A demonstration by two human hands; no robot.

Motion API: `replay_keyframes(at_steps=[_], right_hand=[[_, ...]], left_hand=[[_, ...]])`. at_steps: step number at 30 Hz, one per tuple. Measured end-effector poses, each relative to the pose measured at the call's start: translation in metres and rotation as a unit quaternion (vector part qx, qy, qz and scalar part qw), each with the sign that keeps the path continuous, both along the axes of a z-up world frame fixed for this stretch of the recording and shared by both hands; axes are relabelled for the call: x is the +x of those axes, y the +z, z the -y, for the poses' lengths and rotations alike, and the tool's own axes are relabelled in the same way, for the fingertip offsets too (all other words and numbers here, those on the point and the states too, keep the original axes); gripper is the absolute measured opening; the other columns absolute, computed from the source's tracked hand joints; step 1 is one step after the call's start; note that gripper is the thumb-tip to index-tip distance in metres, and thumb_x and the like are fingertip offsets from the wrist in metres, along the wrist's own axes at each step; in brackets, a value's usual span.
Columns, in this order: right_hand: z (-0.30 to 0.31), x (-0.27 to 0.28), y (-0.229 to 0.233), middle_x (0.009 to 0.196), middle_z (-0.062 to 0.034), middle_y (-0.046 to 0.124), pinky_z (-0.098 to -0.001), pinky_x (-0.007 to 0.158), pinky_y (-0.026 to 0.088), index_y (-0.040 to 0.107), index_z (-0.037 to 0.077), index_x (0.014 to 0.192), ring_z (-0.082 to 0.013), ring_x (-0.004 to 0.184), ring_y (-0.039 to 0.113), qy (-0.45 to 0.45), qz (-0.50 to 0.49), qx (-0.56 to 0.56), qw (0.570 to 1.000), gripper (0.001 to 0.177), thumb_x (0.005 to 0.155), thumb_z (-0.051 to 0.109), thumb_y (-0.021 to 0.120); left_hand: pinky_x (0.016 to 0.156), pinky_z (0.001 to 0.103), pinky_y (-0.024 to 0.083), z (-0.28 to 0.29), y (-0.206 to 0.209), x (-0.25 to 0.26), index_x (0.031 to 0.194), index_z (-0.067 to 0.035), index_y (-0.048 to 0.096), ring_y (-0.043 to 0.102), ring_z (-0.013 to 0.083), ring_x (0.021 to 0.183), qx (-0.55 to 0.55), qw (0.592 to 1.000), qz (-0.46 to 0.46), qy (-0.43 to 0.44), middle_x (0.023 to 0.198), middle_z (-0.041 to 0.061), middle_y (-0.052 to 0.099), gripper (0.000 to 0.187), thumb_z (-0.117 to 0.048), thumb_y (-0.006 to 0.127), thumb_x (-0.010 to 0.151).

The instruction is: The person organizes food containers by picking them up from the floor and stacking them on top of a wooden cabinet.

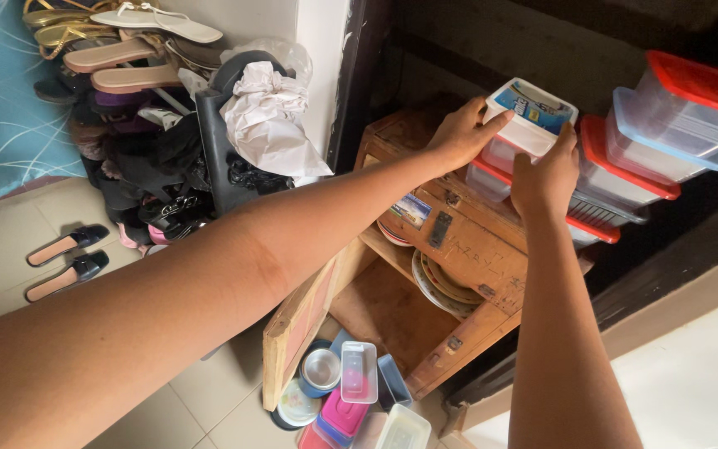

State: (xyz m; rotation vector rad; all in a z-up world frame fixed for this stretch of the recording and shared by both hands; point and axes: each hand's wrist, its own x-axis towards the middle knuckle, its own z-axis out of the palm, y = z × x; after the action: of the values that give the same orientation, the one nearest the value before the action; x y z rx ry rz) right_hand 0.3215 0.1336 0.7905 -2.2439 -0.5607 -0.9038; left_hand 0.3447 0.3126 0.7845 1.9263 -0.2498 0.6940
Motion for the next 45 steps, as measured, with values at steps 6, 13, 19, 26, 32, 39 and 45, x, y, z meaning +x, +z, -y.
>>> replay_keyframes(at_steps=[6,13,19,26,32,39,45], right_hand=[[-0.002,-0.033,0.011,0.152,-0.0312,0.033,-0.0464,0.113,0.044,0.017,-0.003,0.162,-0.0466,0.137,0.047,-0.025,-0.070,-0.023,0.997,0.093,0.089,0.008,0.073],[-0.012,-0.060,0.015,0.161,-0.0381,0.005,-0.0480,0.112,0.043,0.015,-0.004,0.162,-0.0539,0.144,0.034,-0.042,-0.048,-0.063,0.996,0.095,0.087,0.003,0.073],[-0.015,-0.079,0.019,0.165,-0.0358,0.005,-0.0432,0.107,0.051,0.016,0.001,0.164,-0.0498,0.152,0.024,-0.094,-0.041,-0.113,0.988,0.092,0.088,-0.003,0.068],[-0.014,-0.075,0.011,0.168,-0.0315,0.018,-0.0493,0.124,0.028,0.014,-0.007,0.164,-0.0434,0.157,0.017,-0.113,0.054,-0.130,0.984,0.081,0.105,0.020,0.062],[-0.019,-0.099,-0.001,0.169,-0.0293,0.019,-0.0505,0.127,0.018,0.018,-0.006,0.164,-0.0412,0.158,0.011,-0.141,0.064,-0.190,0.969,0.083,0.098,0.019,0.061],[-0.009,-0.116,-0.022,0.170,-0.0281,0.018,-0.0533,0.126,0.016,0.018,-0.004,0.165,-0.0396,0.159,0.010,-0.163,0.058,-0.222,0.960,0.086,0.096,0.019,0.062],[0.002,-0.140,-0.036,0.173,-0.0276,0.015,-0.0524,0.129,0.014,0.018,-0.006,0.169,-0.0390,0.162,0.010,-0.169,0.078,-0.214,0.959,0.084,0.099,0.018,0.059]], left_hand=[[0.091,0.037,0.059,0.009,-0.004,0.001,0.152,0.003,0.033,0.074,0.0289,0.104,0.020,0.995,0.082,0.055,0.118,0.019,0.073,0.092,-0.056,0.066,0.089],[0.095,0.041,0.057,0.021,-0.001,-0.030,0.159,-0.014,0.025,0.069,0.0330,0.109,0.132,0.983,0.067,0.105,0.128,0.020,0.060,0.098,-0.027,0.084,0.082],[0.110,0.044,0.050,0.022,-0.011,-0.039,0.163,-0.004,-0.009,0.055,0.0407,0.130,0.146,0.969,0.184,0.073,0.147,0.031,0.043,0.108,-0.027,0.069,0.092],[0.121,0.059,0.024,0.037,-0.002,-0.056,0.161,-0.007,0.006,0.016,0.0459,0.155,0.215,0.955,0.115,0.167,0.166,0.031,0.011,0.089,-0.034,0.065,0.100],[0.128,0.060,0.016,0.042,-0.012,-0.081,0.161,-0.012,0.015,0.011,0.0321,0.158,0.270,0.927,0.172,0.197,0.170,0.013,0.012,0.083,-0.033,0.063,0.098],[0.134,0.056,0.014,0.051,-0.030,-0.110,0.165,-0.015,0.017,0.009,0.0270,0.162,0.354,0.897,0.173,0.202,0.174,0.009,0.010,0.069,-0.019,0.053,0.106],[0.134,0.051,0.014,0.065,-0.047,-0.131,0.164,-0.013,0.019,0.013,0.0255,0.161,0.378,0.892,0.147,0.197,0.172,0.009,0.017,0.064,-0.019,0.048,0.108]])
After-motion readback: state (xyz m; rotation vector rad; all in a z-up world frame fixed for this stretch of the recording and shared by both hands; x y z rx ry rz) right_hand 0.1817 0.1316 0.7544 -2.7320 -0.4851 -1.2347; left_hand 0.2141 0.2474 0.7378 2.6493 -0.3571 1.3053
